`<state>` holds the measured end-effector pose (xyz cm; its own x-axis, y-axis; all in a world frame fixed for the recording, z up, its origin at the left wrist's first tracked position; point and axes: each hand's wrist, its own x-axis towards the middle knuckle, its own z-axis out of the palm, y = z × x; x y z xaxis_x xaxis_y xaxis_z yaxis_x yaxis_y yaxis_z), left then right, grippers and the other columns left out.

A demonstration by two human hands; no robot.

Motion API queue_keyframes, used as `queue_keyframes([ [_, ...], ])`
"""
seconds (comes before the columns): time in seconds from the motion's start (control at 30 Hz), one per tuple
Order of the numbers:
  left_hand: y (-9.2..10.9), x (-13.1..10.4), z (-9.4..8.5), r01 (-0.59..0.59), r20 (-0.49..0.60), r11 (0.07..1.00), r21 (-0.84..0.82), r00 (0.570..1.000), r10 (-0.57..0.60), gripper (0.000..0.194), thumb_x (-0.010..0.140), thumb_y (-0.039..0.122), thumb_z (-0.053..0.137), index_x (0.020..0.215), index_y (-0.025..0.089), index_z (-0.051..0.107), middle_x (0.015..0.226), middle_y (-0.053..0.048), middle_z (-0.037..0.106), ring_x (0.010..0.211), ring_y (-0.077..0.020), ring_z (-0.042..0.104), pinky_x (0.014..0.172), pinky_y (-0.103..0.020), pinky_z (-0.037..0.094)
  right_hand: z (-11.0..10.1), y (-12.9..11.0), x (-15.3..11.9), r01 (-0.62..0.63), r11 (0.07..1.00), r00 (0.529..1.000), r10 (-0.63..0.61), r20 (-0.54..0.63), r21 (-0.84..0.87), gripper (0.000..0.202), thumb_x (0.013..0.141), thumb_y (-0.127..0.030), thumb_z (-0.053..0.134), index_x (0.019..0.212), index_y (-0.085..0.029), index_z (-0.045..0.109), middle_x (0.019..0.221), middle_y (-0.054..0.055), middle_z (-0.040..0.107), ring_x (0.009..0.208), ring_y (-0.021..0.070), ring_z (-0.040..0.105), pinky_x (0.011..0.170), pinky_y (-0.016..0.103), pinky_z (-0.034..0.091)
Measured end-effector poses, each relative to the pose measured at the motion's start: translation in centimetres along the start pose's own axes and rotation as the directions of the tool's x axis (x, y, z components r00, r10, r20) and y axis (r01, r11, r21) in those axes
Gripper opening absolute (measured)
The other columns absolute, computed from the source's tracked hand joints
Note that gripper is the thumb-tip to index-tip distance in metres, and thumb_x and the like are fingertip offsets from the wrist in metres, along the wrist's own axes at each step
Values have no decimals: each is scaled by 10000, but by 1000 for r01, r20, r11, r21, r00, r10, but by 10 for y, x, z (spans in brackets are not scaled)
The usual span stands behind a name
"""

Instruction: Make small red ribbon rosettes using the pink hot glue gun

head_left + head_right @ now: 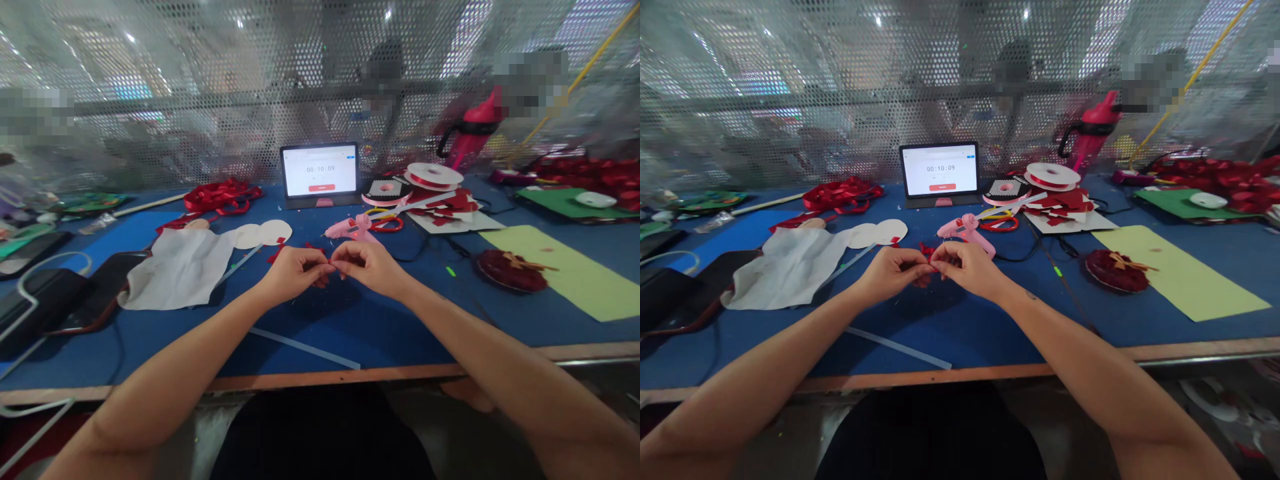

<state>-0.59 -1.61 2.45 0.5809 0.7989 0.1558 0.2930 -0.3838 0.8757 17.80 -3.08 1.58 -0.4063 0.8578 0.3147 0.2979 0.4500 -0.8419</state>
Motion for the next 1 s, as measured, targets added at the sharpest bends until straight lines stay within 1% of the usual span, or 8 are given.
queue_keyframes([
  [0.2, 11, -3, -6, -14, -207, 1000, -20, 978, 10, 215, 768, 301, 582, 643, 126, 582, 554, -15, 626, 479, -84, 593, 483, -170, 497, -7, -3, 0, 26, 991, 989, -44, -141, -130, 178, 820, -303, 503, 830, -163, 612, 590, -12, 583, 533, 92, 534, 538, 225, 414],
  [0.4, 4, 2, -11, -59, -418, 998, -35, 908, 39, 212, 763, 320, 588, 746, 111, 621, 626, -41, 664, 532, -111, 625, 520, -196, 513, -10, -1, 0, 31, 992, 964, -62, -259, -121, 194, 810, -325, 512, 836, -166, 621, 562, -19, 567, 511, 97, 530, 524, 234, 413],
  [0.5, -11, 8, -16, 13, -375, 1000, 23, 927, -4, 250, 742, 291, 603, 905, 105, 637, 732, -73, 697, 653, -158, 665, 589, -234, 529, -13, 1, 0, 36, 991, 956, -72, -284, -128, 185, 811, -314, 512, 838, -171, 627, 538, -30, 553, 495, 95, 521, 524, 237, 409],
  [0.57, -21, 12, -19, 55, -299, 983, 174, 954, 0, 279, 758, 252, 572, 990, 113, 638, 779, -79, 705, 676, -163, 668, 646, -260, 526, -14, 2, 0, 38, 990, 955, -76, -285, -137, 182, 812, -305, 512, 836, -170, 630, 526, -34, 544, 483, 90, 511, 515, 235, 401],
  [0.67, -26, 14, -24, 58, -219, 867, 495, 974, 60, 278, 793, 190, 481, 1005, 167, 660, 782, -56, 708, 678, -162, 655, 653, -267, 494, -15, 3, 0, 31, 990, 957, -70, -283, -140, 174, 812, -296, 511, 828, -171, 631, 525, -35, 543, 485, 87, 509, 512, 233, 396],
  [0.77, -21, 13, -26, 61, -225, 743, 666, 967, 122, 230, 800, 228, 486, 887, 193, 696, 709, -35, 697, 659, -162, 630, 635, -256, 451, -15, 3, 1, 28, 990, 957, -67, -283, -141, 167, 810, -295, 514, 825, -176, 629, 522, -39, 539, 484, 85, 509, 519, 234, 404],
  [0.9, -15, 12, -28, 86, -270, 684, 725, 948, 167, 234, 779, 363, 546, 732, 192, 699, 603, -27, 652, 571, -145, 569, 575, -243, 398, -15, 3, 1, 38, 987, 956, -80, -283, -154, 168, 809, -298, 515, 827, -178, 632, 516, -41, 536, 481, 86, 512, 525, 236, 414],
  [1.0, -16, 13, -28, 57, -259, 749, 661, 953, 157, 206, 776, 284, 540, 890, 204, 693, 694, -22, 679, 590, -128, 578, 592, -231, 410, -15, 2, 0, 29, 984, 954, -79, -288, -175, 170, 809, -306, 514, 823, -186, 633, 511, -43, 537, 475, 86, 511, 517, 234, 406],
])
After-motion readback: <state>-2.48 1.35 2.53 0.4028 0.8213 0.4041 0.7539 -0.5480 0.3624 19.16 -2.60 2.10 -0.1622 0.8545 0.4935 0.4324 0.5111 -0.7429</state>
